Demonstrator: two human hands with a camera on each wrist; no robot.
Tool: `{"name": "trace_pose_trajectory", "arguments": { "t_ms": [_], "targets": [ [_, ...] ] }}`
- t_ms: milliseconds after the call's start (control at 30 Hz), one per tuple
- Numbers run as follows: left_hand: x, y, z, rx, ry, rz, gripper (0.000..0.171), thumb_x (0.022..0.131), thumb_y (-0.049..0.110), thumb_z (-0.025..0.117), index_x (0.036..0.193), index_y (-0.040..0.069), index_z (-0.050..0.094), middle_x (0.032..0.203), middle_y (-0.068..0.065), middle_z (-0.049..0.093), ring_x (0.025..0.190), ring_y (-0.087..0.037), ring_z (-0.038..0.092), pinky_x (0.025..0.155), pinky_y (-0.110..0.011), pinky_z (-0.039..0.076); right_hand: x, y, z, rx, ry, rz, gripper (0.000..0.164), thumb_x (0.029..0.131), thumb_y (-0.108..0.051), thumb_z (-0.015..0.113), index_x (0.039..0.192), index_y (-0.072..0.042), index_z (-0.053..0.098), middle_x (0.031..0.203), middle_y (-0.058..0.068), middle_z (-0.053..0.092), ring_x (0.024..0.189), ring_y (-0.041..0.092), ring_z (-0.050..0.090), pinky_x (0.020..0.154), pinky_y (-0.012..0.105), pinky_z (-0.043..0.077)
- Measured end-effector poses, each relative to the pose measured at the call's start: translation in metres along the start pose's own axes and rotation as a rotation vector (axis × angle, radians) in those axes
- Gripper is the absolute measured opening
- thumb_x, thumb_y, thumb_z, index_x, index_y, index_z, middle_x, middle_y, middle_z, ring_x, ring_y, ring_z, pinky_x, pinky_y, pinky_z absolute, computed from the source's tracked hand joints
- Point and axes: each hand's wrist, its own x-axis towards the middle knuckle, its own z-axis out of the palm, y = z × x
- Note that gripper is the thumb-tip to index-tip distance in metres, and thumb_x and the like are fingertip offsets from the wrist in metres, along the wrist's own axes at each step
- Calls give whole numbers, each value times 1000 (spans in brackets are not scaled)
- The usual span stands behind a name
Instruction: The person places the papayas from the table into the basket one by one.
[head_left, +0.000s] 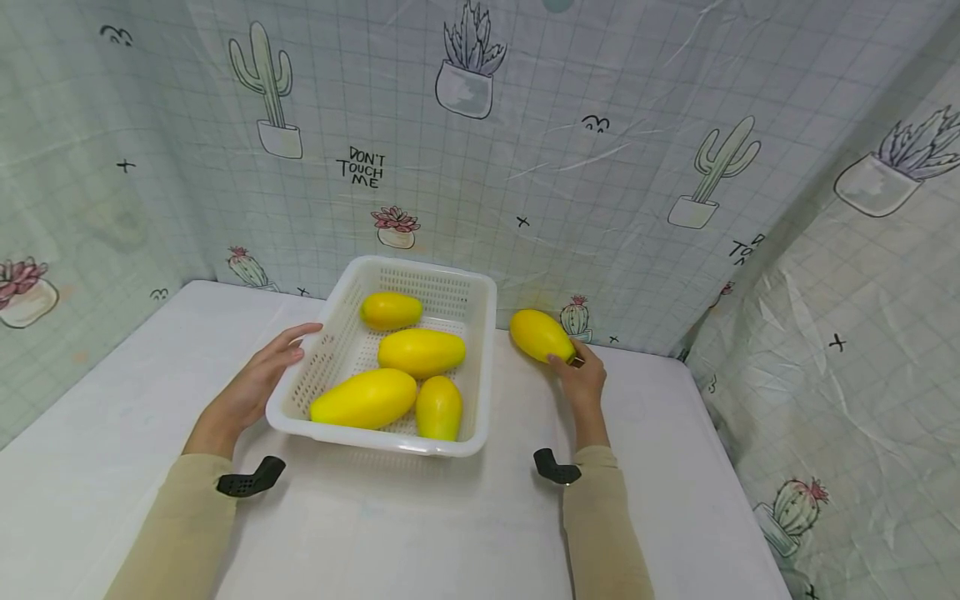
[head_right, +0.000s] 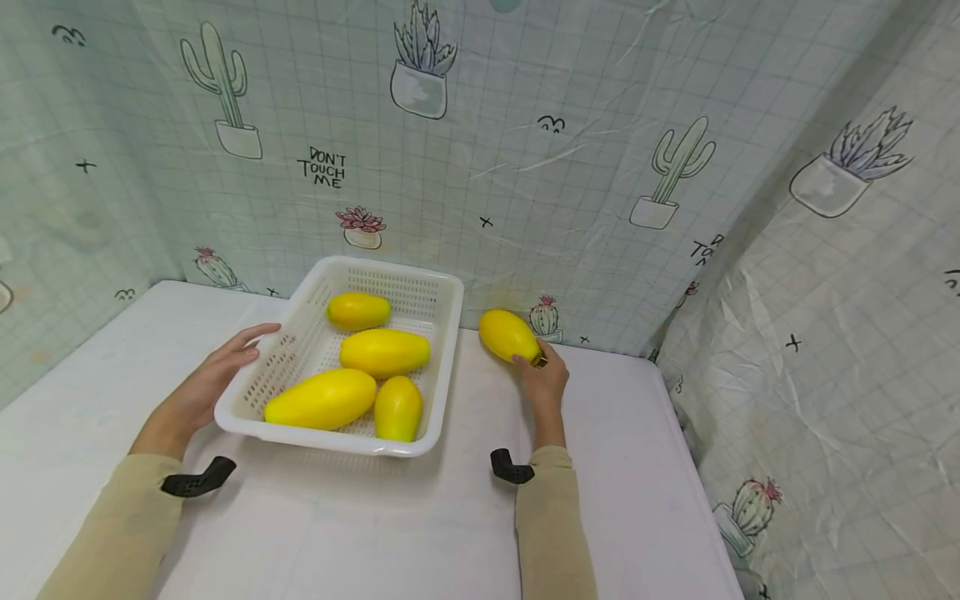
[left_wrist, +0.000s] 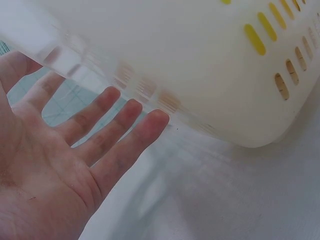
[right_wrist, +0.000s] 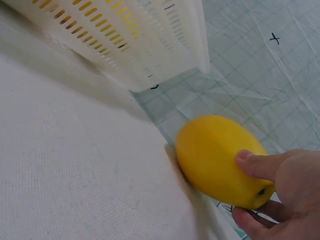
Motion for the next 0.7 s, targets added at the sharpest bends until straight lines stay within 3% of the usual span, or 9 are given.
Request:
{"name": "trace_pose_trajectory", "arguments": {
  "t_ms": [500,700],
  "targets": [
    [0,1,-1,-18,-23,15,46,99,33,33,144,30,23,147,-1,25,114,-8,50,86,-28,49,-2,-6,-1,5,13,22,56,81,-26,69,132,-19,49,124,8,54,105,25,52,90,35,49],
    [0,-1,-1,-8,-10,2,46,99,35,33,144,31,23,148,-1,25,115,-8,49,86,-28,49,-5,-10,-1,8,9,-6,56,82,-25,68,133,-17,48,124,10,54,105,26,53,88,36,50]
  ]
}}
